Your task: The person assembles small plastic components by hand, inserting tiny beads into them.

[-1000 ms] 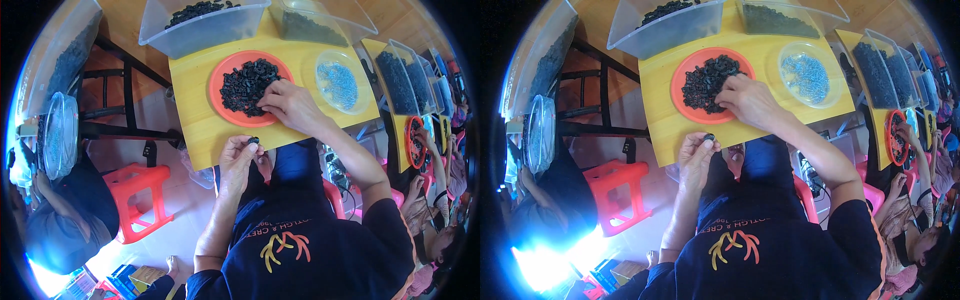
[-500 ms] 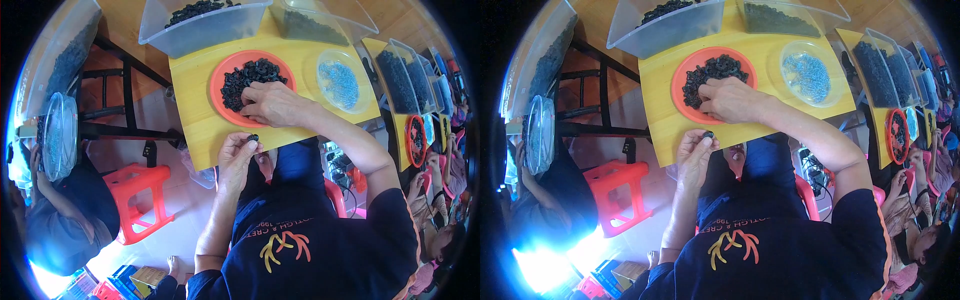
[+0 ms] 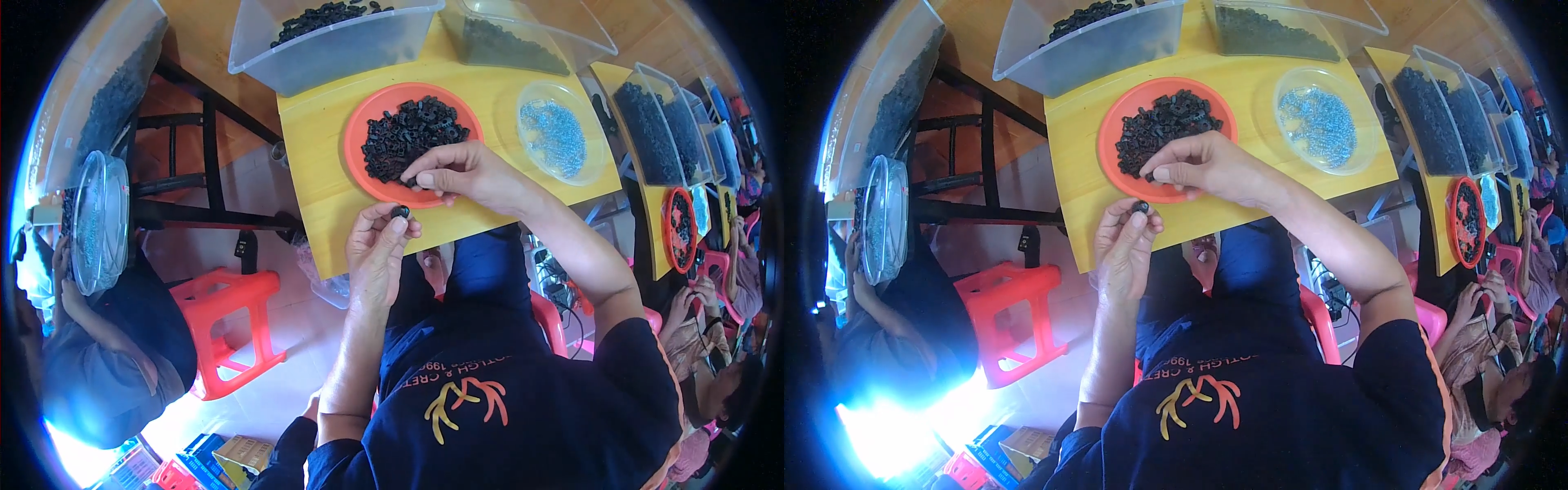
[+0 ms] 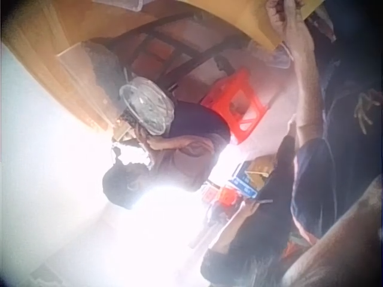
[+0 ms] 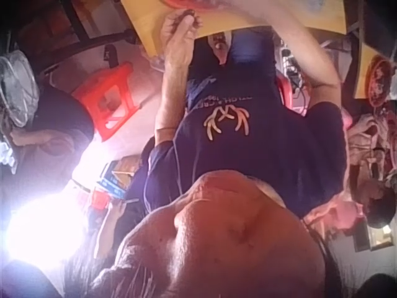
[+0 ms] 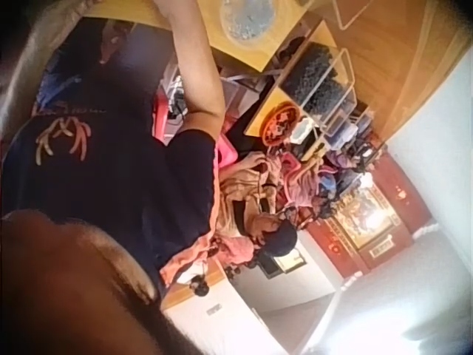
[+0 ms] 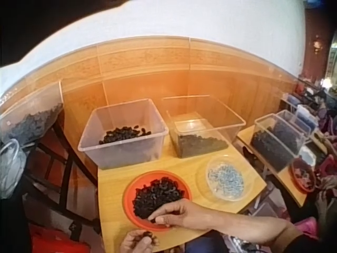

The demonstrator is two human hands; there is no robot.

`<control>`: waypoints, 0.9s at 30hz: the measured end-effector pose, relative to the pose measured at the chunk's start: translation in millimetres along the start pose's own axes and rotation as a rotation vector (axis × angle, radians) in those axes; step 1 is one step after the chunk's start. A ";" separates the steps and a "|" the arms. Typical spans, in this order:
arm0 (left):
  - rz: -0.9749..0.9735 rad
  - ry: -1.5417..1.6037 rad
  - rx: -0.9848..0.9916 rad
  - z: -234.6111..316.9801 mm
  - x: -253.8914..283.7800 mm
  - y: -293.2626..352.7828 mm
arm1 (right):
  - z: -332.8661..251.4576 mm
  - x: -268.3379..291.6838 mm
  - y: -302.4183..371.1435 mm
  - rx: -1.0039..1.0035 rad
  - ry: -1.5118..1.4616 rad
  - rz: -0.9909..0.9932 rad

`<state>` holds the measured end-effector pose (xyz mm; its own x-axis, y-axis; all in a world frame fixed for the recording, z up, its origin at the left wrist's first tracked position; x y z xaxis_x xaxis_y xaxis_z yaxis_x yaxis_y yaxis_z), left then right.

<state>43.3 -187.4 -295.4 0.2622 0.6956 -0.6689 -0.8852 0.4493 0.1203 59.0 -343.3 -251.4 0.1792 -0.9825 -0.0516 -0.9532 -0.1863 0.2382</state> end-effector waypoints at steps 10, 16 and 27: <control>-0.100 0.021 -0.027 14.0 -31.5 -4.6 | -0.8 -8.1 28.7 -0.057 -0.622 -0.138; -0.116 -0.040 -0.029 12.3 -39.8 -4.7 | -4.8 -11.8 35.0 0.002 -0.525 -0.101; -0.121 -0.030 -0.038 10.5 -39.9 -4.0 | -36.1 -14.2 50.2 0.369 -0.005 -0.004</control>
<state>40.4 -211.1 -261.5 0.3791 0.6541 -0.6546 -0.8602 0.5099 0.0113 17.4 -338.9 -203.7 0.1823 -0.9816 -0.0570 -0.9764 -0.1739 -0.1277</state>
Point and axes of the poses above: each hand's wrist, its own y-axis away from the middle knuckle, its own x-axis out of the back of the hand, z = x × y, the point moved 8 cm from there along -y, towards the middle knuckle, and after that the axes turned 5 degrees about -y, right-handed, at the moved point
